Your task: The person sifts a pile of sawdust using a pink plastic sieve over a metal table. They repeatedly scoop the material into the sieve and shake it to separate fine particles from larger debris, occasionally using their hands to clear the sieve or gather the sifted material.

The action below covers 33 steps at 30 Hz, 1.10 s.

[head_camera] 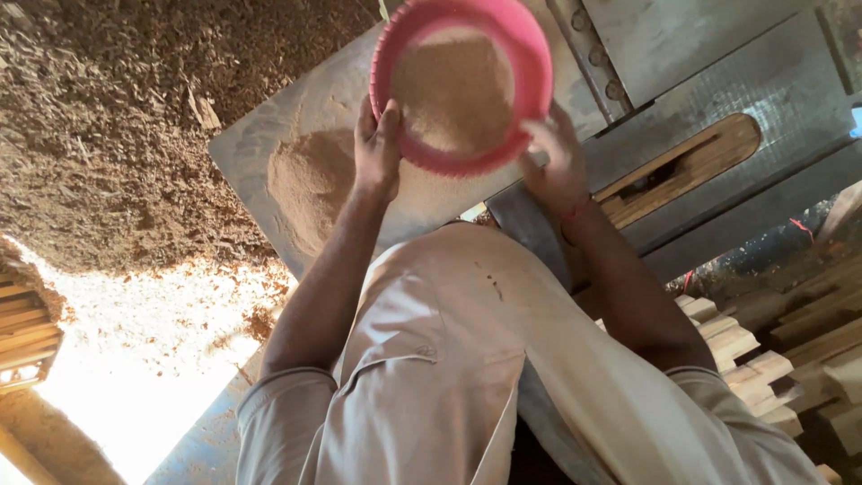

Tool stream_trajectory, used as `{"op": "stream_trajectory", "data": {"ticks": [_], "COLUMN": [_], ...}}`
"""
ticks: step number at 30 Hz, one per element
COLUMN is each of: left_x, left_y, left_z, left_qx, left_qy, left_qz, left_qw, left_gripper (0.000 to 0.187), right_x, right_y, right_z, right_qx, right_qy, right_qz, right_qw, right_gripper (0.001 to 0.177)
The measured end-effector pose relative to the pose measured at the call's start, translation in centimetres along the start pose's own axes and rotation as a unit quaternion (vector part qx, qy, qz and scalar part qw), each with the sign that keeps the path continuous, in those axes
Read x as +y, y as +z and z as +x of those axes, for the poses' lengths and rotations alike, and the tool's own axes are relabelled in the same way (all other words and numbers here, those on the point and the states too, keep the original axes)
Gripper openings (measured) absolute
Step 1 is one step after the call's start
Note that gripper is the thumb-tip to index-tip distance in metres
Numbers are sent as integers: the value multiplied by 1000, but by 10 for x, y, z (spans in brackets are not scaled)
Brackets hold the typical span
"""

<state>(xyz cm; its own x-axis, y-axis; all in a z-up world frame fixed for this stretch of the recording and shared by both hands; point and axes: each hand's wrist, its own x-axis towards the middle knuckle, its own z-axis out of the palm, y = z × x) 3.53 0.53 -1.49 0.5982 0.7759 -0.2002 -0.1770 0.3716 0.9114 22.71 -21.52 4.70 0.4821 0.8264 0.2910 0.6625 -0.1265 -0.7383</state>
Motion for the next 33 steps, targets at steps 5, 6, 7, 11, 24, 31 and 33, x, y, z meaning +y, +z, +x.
{"op": "stream_trajectory", "data": {"ticks": [5, 6, 7, 11, 24, 31, 33], "left_x": [-16, -17, -15, 4, 20, 11, 11], "left_y": [31, 37, 40, 29, -23, -32, -33], "left_z": [-21, -27, -31, -31, -23, -24, -23], "left_qx": [64, 62, 55, 76, 181, 183, 188], "left_qy": [-9, -17, -27, -25, 19, 44, 47], "left_qz": [-78, -94, -61, 26, 5, 16, 19], "left_qw": [995, 993, 996, 996, 983, 982, 981], "left_gripper": [52, 57, 60, 72, 69, 69, 69], "right_x": [-26, -30, -33, -34, -23, -17, -18], "right_y": [28, 33, 35, 35, 25, 29, 32], "right_z": [-6, -6, -4, 9, 10, 0, 5], "right_qx": [-8, -22, 14, 108, 74, 68, 93], "right_qy": [62, 85, 59, 31, -57, -33, 54], "right_qz": [7, -12, -24, -25, -62, -40, 42], "right_qw": [998, 996, 998, 993, 994, 996, 993], "right_gripper": [50, 53, 46, 33, 24, 27, 29]}}
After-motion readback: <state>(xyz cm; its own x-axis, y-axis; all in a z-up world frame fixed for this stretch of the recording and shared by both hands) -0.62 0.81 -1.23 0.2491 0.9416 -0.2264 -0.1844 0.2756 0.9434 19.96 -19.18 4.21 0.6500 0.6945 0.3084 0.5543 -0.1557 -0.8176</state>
